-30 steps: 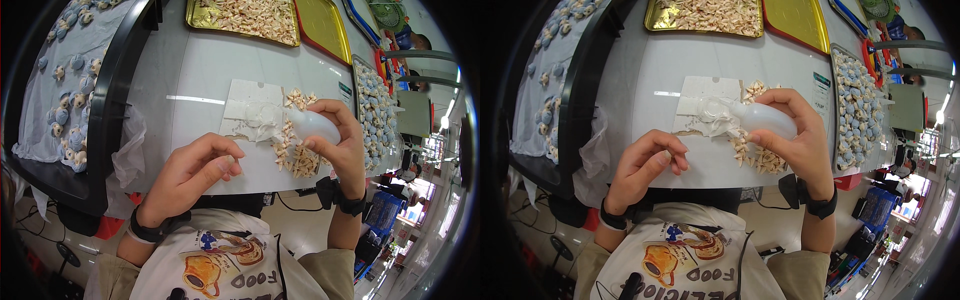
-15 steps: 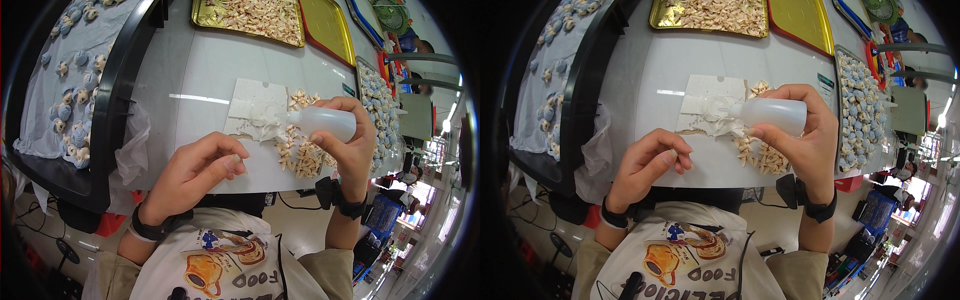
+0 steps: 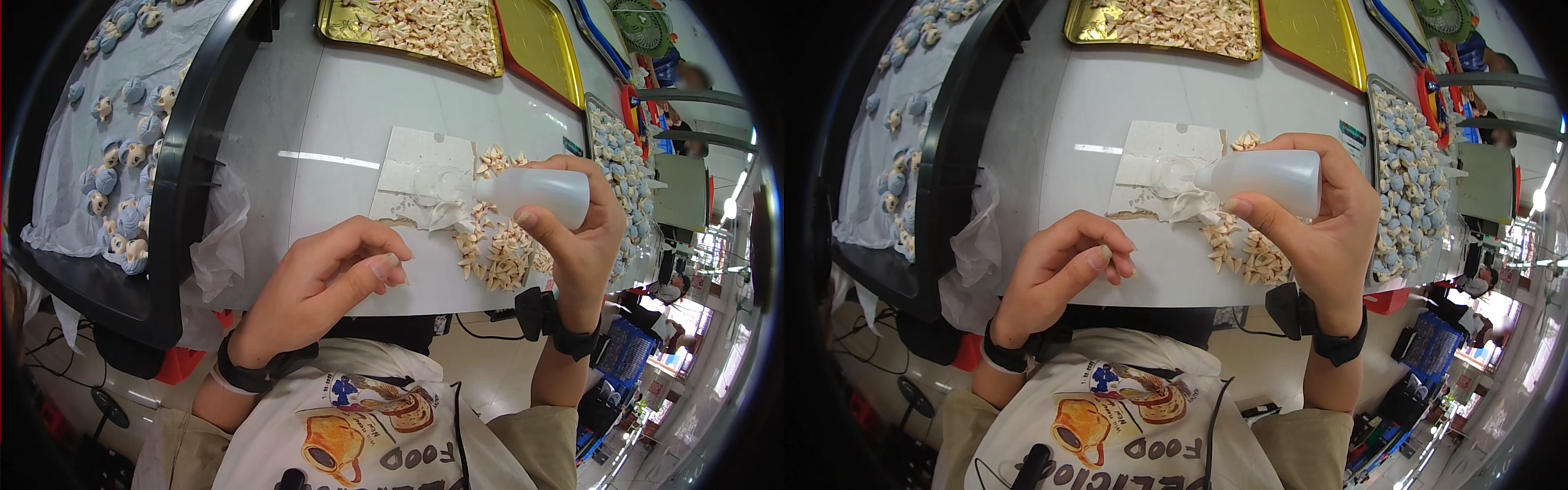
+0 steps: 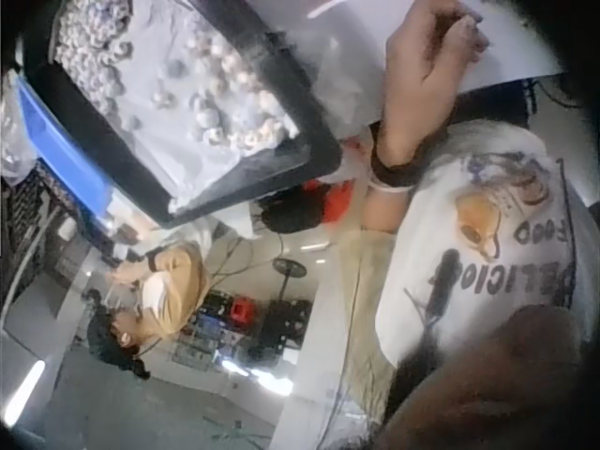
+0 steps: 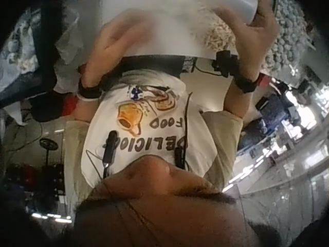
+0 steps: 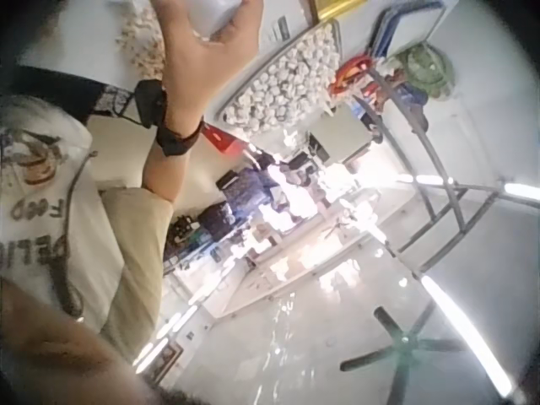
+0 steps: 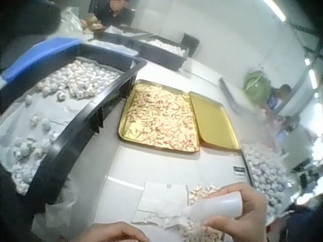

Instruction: Assembling small figurine parts using a liquid adhesive from a small bottle.

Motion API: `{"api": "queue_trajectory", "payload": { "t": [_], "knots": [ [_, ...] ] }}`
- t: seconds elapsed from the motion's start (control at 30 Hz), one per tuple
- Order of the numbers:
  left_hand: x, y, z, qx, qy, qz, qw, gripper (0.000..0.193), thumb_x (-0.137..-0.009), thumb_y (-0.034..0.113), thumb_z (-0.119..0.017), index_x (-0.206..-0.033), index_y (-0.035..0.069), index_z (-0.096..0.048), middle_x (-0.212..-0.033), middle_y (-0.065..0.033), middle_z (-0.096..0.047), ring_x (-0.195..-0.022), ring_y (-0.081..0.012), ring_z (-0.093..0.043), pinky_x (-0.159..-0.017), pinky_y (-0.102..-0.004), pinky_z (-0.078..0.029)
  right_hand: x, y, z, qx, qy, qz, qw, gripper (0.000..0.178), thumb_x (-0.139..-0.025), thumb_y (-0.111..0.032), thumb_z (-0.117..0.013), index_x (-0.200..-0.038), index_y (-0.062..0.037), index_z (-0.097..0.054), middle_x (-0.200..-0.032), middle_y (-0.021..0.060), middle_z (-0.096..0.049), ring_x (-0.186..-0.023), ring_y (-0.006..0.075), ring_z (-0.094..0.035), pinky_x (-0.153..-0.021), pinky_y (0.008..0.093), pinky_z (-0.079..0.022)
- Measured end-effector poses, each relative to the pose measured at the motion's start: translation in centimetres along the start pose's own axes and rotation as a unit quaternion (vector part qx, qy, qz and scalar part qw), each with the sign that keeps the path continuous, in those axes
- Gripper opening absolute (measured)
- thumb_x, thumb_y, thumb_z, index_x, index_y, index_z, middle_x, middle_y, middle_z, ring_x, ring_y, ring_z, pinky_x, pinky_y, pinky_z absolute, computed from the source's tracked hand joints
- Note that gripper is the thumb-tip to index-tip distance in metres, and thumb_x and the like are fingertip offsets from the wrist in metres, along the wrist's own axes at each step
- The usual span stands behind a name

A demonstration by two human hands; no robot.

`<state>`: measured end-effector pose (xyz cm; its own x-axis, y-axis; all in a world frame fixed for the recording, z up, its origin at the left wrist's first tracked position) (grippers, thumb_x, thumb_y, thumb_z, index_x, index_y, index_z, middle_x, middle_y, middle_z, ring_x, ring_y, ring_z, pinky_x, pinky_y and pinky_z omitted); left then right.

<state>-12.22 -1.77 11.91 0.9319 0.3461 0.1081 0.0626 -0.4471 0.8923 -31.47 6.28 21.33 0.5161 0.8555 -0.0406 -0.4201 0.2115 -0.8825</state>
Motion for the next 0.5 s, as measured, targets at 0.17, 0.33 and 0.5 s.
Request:
{"api": "queue_trajectory", "payload": {
  "t": [0.17,0.33,0.5],
  "knots": [
    [-0.03,-0.02,0.01,0.002,-0.001,0.004,1.0,0.021,-0.097,0.011,-0.046,-0.109,-0.004,-0.055,-0.097,-0.0106,-0.06,-0.089,-0.0126,-0.058,-0.077,-0.0254,-0.048,0.18,-0.31,-0.02,0.031,0.006,0.0,0.999,0.038,-0.071,-0.005,-0.08,-0.102,0.0018,-0.058,-0.092,0.0084,-0.066,-0.084,0.0135,-0.064,-0.074,0.0252,-0.051],
    [-0.11,-0.04,-0.02,-0.001,0.001,-0.003,1.0,0.021,-0.097,0.011,-0.045,-0.109,-0.004,-0.055,-0.096,-0.0106,-0.061,-0.088,-0.0124,-0.059,-0.076,-0.0254,-0.048,0.22,-0.23,-0.03,0.029,0.004,0.009,1.0,0.038,-0.072,-0.005,-0.08,-0.102,0.0018,-0.059,-0.092,0.0081,-0.065,-0.083,0.0134,-0.064,-0.074,0.025,-0.051],
    [-0.05,0.15,-0.08,-0.002,0.006,-0.005,1.0,0.022,-0.097,0.012,-0.046,-0.109,-0.004,-0.055,-0.096,-0.0105,-0.061,-0.088,-0.0123,-0.059,-0.076,-0.0253,-0.048,0.35,-0.27,-0.07,0.031,0.004,0.0,1.0,0.038,-0.072,-0.006,-0.08,-0.102,0.0016,-0.059,-0.092,0.0078,-0.065,-0.083,0.0133,-0.064,-0.073,0.0248,-0.051]
  ]
}}
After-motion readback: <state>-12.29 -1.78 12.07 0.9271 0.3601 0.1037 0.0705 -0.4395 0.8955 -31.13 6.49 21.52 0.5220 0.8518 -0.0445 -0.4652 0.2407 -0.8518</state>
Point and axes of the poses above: each hand's wrist, its own x-axis away from the middle knuckle, its own z-axis out of the back of the hand, y = z × x, the point moved 6 cm from there along -x, towards the middle knuckle
